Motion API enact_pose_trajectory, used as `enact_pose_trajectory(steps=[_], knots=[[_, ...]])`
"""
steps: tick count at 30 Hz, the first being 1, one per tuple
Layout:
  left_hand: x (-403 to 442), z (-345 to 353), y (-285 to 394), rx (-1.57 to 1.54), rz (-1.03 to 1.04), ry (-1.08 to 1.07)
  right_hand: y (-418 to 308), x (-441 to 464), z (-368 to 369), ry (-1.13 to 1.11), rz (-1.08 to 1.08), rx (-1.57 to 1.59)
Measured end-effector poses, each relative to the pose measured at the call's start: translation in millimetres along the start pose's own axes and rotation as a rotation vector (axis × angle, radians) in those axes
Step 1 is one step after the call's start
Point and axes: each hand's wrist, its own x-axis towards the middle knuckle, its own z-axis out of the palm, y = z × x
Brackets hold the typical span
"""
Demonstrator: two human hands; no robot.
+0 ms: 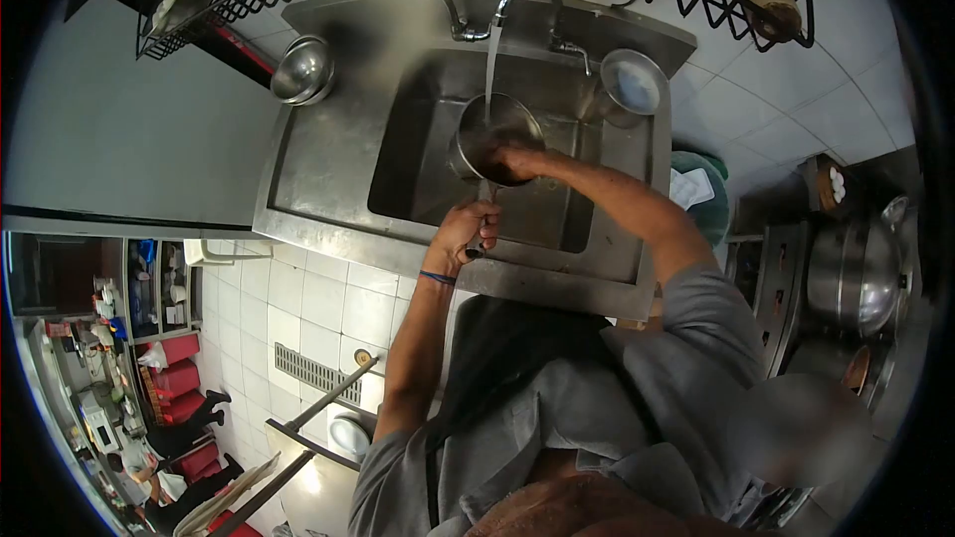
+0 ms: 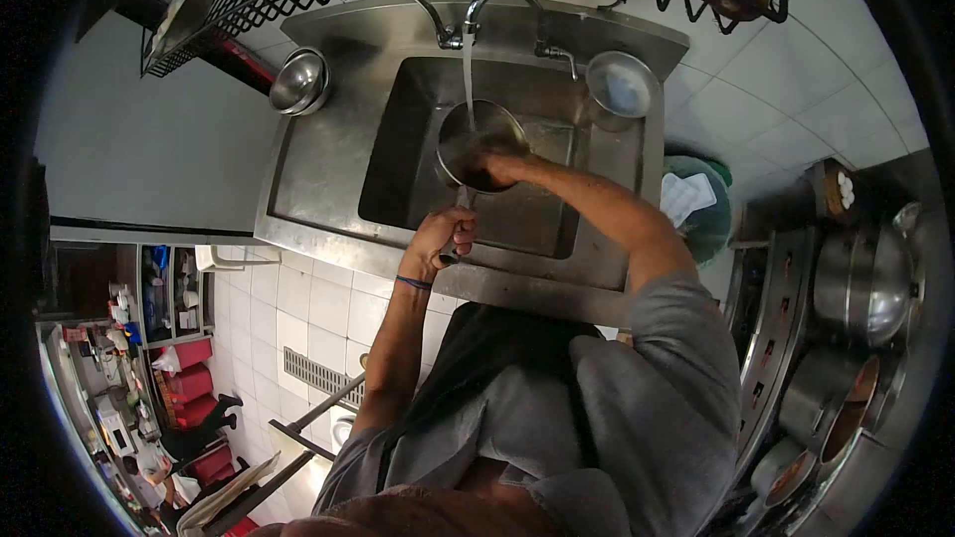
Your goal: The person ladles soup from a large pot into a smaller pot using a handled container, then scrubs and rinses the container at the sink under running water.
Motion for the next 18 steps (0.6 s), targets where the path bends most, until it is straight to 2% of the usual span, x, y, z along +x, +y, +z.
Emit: enact_pose_trajectory(steps=[2, 4, 6, 8, 11, 12, 15, 16, 18], knots=[[-6, -1, 1, 0.004, -0.035, -0.019, 2, -3, -19, 0.073, -0.027, -0.459], [-2, -3, -5, -0.006, -0.088, -0.085, -29, -3, -77, -0.026, 0.094, -0.448], [-2, -11, 0, 0.089, -0.044, -0.071, -17, -5, -75, 0.122, -0.008, -0.767], [-3, -11, 0, 0.145, 0.03, -0.014, -16, -7, -69, 0.108, 0.001, -0.842], [7, -1, 3, 0.188, 0.169, 0.09, -66, -6, -94, -0.139, 0.201, -0.613], [19, -4, -2, 0.201, 0.192, 0.11, 13, 31, 22, -0.326, 0.373, -0.453], [36, -11, -9, 0.182, 0.215, 0.194, -45, -2, -49, -0.05, 0.41, 0.515], [41, -13, -9, 0.165, 0.217, 0.227, -53, -14, -69, -0.047, 0.368, 0.589], [54, -29, -1, 0.062, 0.14, 0.076, -49, -40, -75, 0.053, 0.465, 0.931]])
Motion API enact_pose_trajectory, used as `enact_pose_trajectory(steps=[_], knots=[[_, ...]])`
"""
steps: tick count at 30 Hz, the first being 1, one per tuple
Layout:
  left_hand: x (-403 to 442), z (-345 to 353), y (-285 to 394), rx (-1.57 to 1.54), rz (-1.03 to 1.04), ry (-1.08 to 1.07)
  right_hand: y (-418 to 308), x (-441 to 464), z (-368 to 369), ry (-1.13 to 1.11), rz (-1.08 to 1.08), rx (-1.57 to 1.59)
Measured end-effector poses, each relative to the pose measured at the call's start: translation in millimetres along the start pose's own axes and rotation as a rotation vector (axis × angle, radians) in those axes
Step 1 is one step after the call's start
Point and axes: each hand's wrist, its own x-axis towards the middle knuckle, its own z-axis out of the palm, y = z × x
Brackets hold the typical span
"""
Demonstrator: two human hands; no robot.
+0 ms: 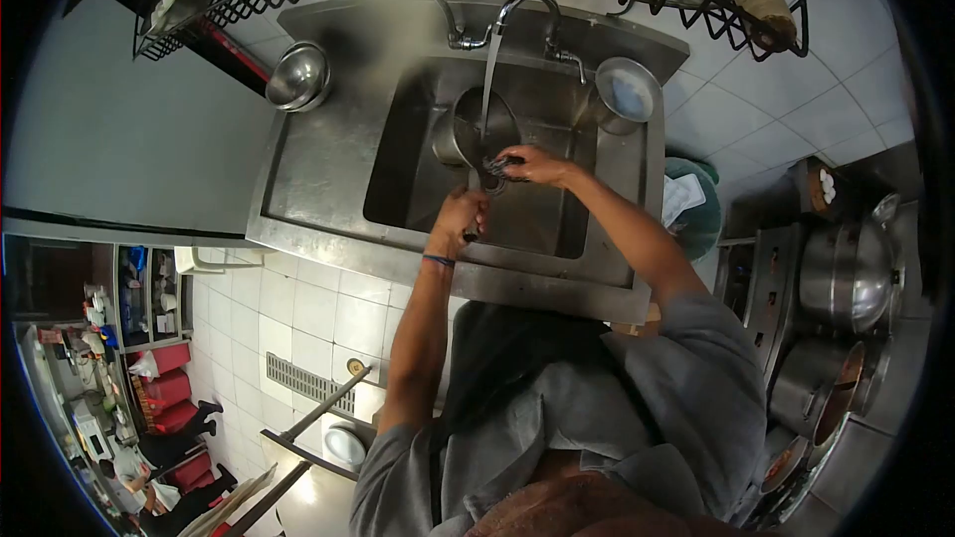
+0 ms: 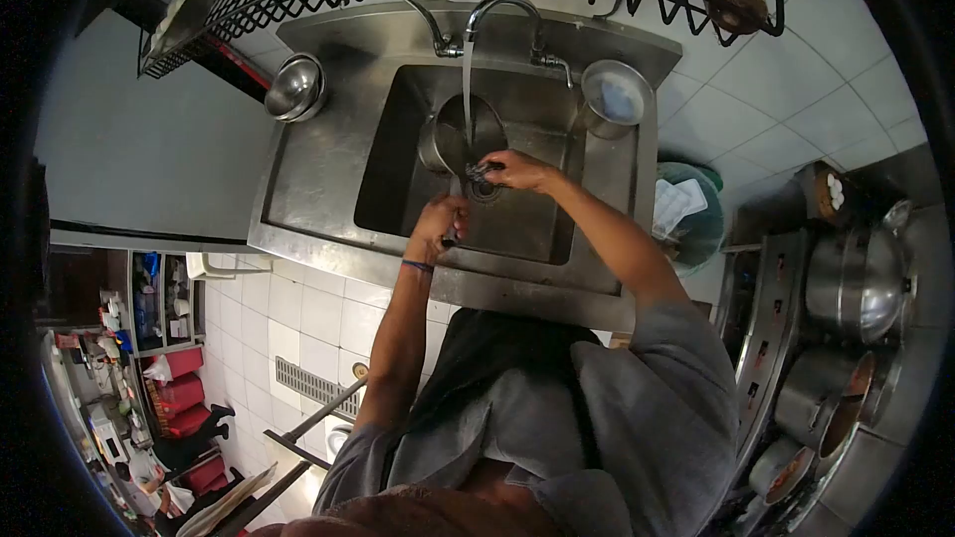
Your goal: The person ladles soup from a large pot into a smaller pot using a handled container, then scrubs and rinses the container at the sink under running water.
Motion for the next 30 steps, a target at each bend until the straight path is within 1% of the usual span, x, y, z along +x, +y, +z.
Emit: enact_pose_trajectory(steps=[1, 4, 7, 10, 13, 16, 19, 22, 24, 25, 26, 27, 28, 30], knots=[[9, -8, 2, -0.057, -0.039, -0.072, 5, -10, -6, 0.027, 0.037, 0.178], [51, -24, -7, -0.72, -0.335, -0.443, 18, -36, -21, 0.236, 0.114, 0.19], [50, -4, -12, -1.202, -0.489, -0.613, -10, -74, -35, 0.388, 0.168, 0.096], [22, 12, -15, -1.372, -0.639, -0.648, -9, -101, -61, 0.576, -0.125, 0.085], [2, 21, -12, -1.264, -0.663, -0.505, -37, -122, -99, 0.877, -0.191, -0.211], [8, 17, -19, -0.84, -0.514, -0.363, -48, -120, -145, 1.066, -0.291, -0.739], [-15, 28, -8, 0.309, -0.096, -0.062, -64, -111, -135, 1.11, 0.201, -1.202], [-6, 17, -18, 0.899, 0.118, 0.18, -67, -75, -116, 0.955, -0.238, -0.891], [10, -3, -28, 1.247, 0.4, 0.312, -72, -40, -90, 0.686, -0.175, -0.48], [15, -9, -27, 1.421, 0.549, 0.377, -67, -20, -72, 0.679, -0.279, -0.568], [14, -10, -19, 1.45, 0.521, 0.374, -63, 1, -54, 0.671, -0.387, -0.658], [10, -8, -8, 1.478, 0.493, 0.372, -64, 14, -32, 0.606, -0.46, -0.601], [6, -9, -2, 1.505, 0.463, 0.37, -52, 35, -13, 0.579, -0.511, -0.68], [1, -15, 0, 1.433, 0.56, 0.36, -76, 35, 8, 0.711, -0.587, -0.97]])
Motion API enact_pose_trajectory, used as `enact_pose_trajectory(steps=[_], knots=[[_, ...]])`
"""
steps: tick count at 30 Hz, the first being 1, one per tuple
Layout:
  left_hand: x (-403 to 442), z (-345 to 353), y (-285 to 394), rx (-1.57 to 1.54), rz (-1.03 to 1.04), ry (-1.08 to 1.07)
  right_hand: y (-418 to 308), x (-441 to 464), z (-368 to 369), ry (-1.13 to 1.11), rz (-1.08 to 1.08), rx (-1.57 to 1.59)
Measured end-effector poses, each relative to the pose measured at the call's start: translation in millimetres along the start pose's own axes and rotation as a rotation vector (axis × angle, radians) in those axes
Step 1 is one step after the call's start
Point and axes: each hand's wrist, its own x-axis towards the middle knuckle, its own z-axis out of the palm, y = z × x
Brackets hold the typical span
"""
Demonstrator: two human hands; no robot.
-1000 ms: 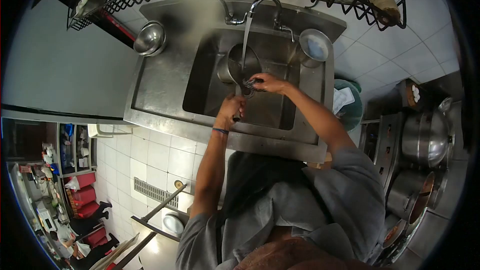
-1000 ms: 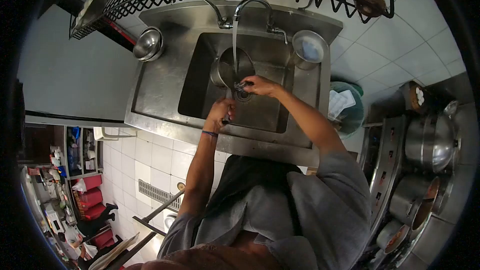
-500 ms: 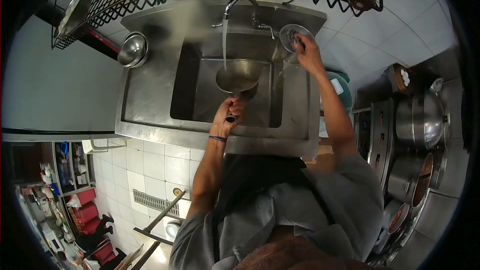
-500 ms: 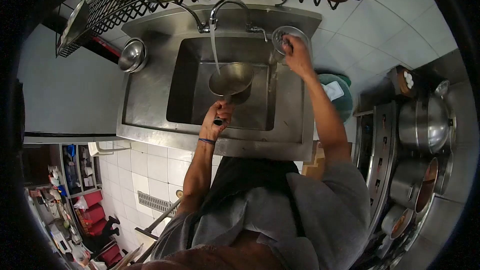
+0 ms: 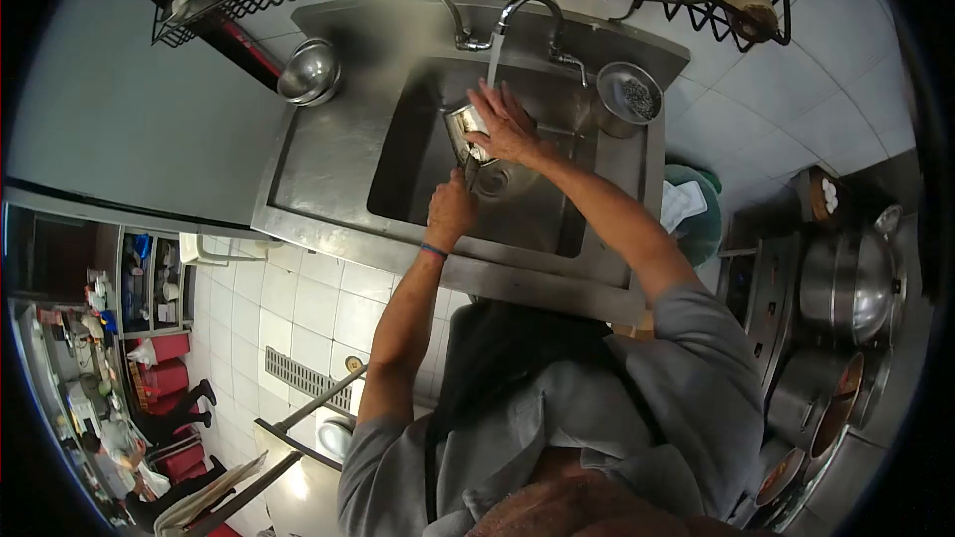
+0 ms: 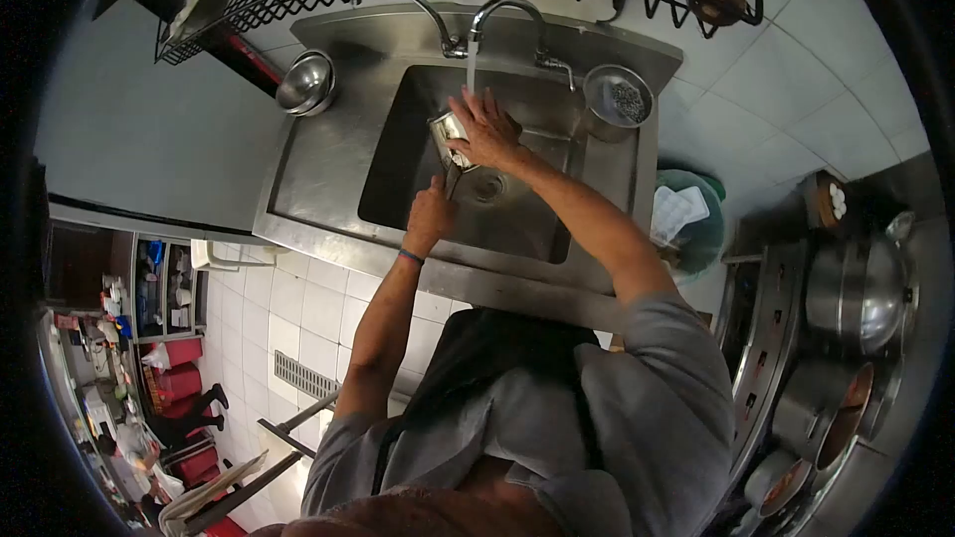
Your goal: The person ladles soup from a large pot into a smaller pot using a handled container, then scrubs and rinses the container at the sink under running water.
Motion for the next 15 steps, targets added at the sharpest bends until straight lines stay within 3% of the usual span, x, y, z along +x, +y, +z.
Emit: enact_pose_trajectory(steps=[1, 2, 5, 6, 7, 9, 10, 13, 15], knots=[[-1, -3, -3, -0.037, 0.028, 0.034, -9, 7, -4, 0.053, -0.064, -0.143], [-4, -8, -5, -0.079, 0.005, 0.045, 2, 15, 12, -0.07, -0.015, -0.071], [-21, -18, -16, -0.221, -0.021, 0.07, 17, 46, 16, -0.321, 0.335, 0.492], [-25, -18, -20, -0.281, 0.001, 0.086, 27, 55, 17, -0.488, 0.439, 0.835], [-29, -19, -22, -0.341, 0.026, 0.104, 36, 57, 14, -0.631, 0.529, 0.861], [-38, -30, -16, -0.602, -0.131, -0.096, 46, 68, -13, -0.916, 0.704, 0.896], [-42, -34, -13, -0.73, -0.207, -0.197, 58, 64, -10, -0.929, 0.809, 0.893], [-46, -25, -10, -1.054, -0.27, -0.23, 109, 17, 31, -0.673, 1.021, 1.587], [-40, -29, 2, -1.204, -0.388, -0.274, 93, 20, 18, -0.608, 1.17, 1.575]])
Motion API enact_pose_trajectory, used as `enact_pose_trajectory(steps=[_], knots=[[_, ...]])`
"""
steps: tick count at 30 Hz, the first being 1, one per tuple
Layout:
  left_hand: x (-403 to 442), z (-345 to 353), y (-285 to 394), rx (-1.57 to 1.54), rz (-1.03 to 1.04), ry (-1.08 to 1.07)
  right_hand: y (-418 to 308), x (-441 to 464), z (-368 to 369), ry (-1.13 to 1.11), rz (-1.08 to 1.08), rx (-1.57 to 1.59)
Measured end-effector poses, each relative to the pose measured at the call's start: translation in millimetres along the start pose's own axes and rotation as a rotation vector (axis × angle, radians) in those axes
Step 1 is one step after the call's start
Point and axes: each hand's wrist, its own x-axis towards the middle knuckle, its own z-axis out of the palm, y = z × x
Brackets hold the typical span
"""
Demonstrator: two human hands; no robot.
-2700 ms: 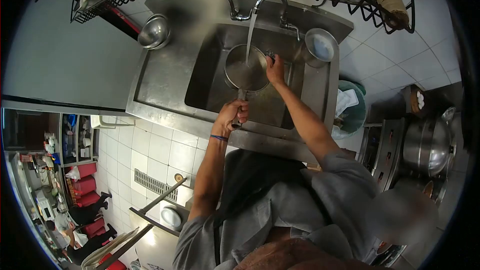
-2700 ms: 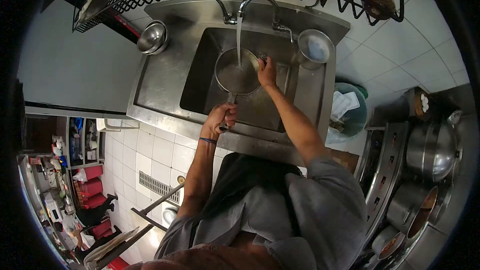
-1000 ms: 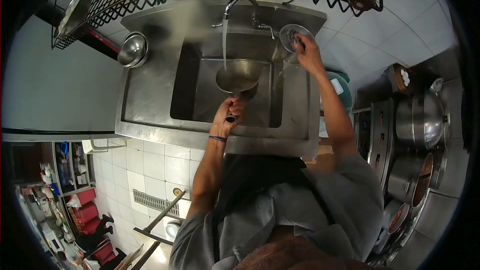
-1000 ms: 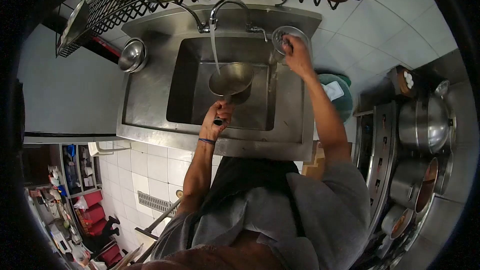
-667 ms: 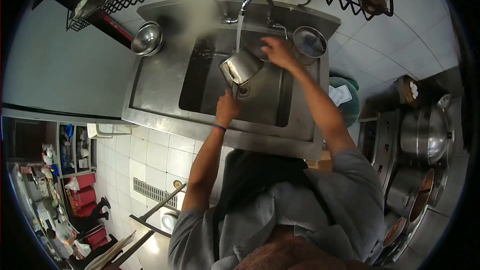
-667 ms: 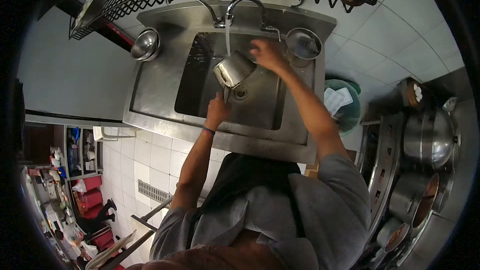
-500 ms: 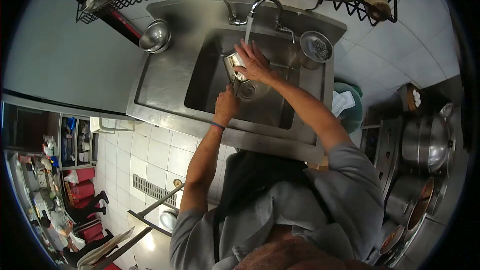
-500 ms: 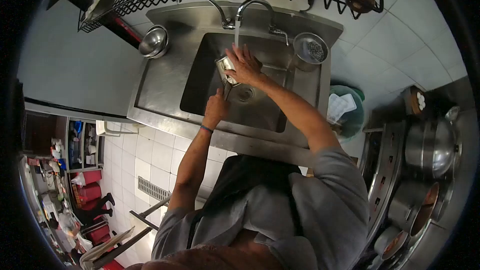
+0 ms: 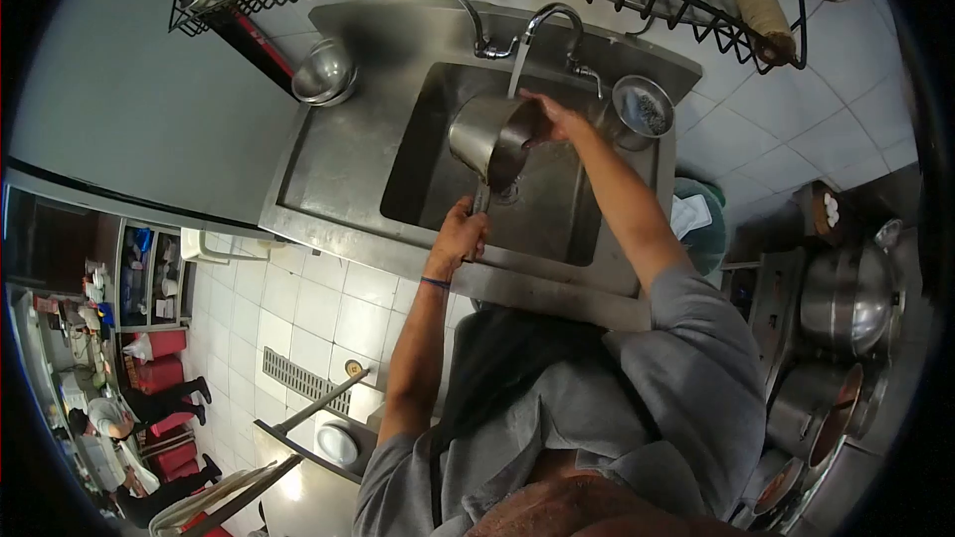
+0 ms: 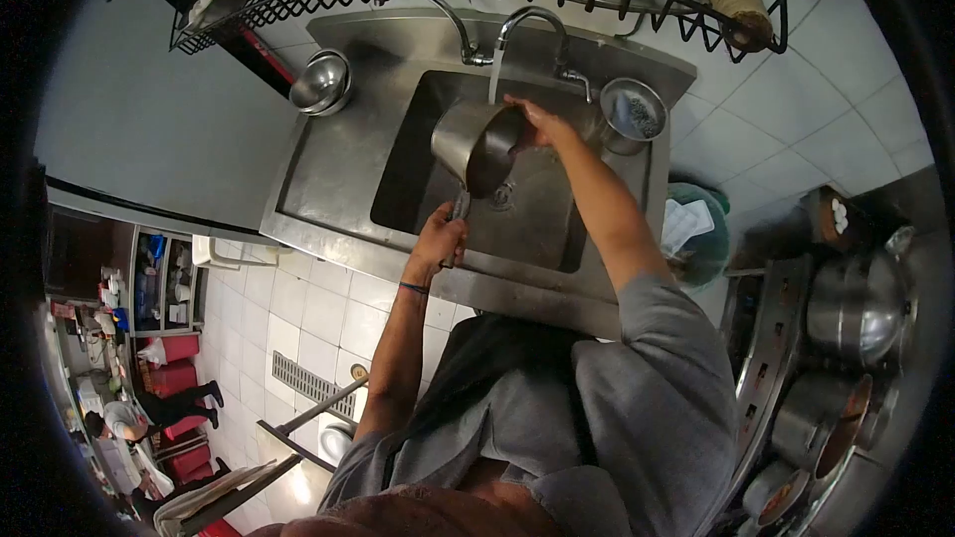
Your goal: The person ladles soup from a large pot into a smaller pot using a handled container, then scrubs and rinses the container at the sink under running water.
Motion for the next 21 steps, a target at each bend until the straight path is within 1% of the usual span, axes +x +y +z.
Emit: enact_pose_trajectory(steps=[1, 2, 3, 4, 6, 7, 10, 11, 14, 15, 16, 17, 18, 19, 20, 21], knots=[[1, 6, 2, -0.083, -0.062, -0.005, 2, -1, -3, -0.011, 0.02, 0.022], [6, 10, 0, -0.197, -0.107, -0.064, 5, -3, -6, -0.021, 0.038, 0.049], [15, 12, -1, -0.307, -0.149, -0.122, 10, -5, -8, 0.09, -0.078, -0.034], [24, 12, -1, -0.414, -0.189, -0.177, 7, -8, -13, 0.107, -0.024, -0.144], [40, 9, -5, -0.872, -0.382, -0.37, -1, -18, -21, 0.141, 0.088, -0.365], [46, 8, -9, -1.104, -0.478, -0.467, 0, -22, -22, 0.252, 0.091, -0.462], [46, 3, -12, -1.425, -0.603, -0.625, -5, -25, -34, 0.503, -0.067, -1.091], [45, 1, -10, -1.363, -0.645, -0.568, -7, -38, -31, 0.699, -0.454, -1.471], [32, 10, -2, -0.446, -0.302, -0.145, -17, -70, -40, 0.924, -0.768, -2.002], [32, 11, -6, -0.148, -0.156, -0.125, -11, -56, -69, 1.06, -0.697, -1.818], [34, 11, -12, 0.14, -0.008, -0.066, -11, -32, -104, 1.146, -0.646, -1.638], [32, 5, -14, 0.419, 0.123, 0.049, -13, -27, -124, 1.06, -0.572, -1.696], [25, 7, -1, 0.607, 0.09, 0.205, -21, -33, -113, 1.091, -0.56, -1.732], [25, -1, 1, 0.771, 0.229, 0.231, -29, -41, -102, 1.123, -0.547, -1.767], [26, -11, 0, 0.954, 0.336, 0.264, -31, -24, -134, 1.022, -0.575, -2.066], [32, -18, -11, 0.973, 0.265, 0.331, -36, -27, -130, 0.953, -0.476, -2.172]])
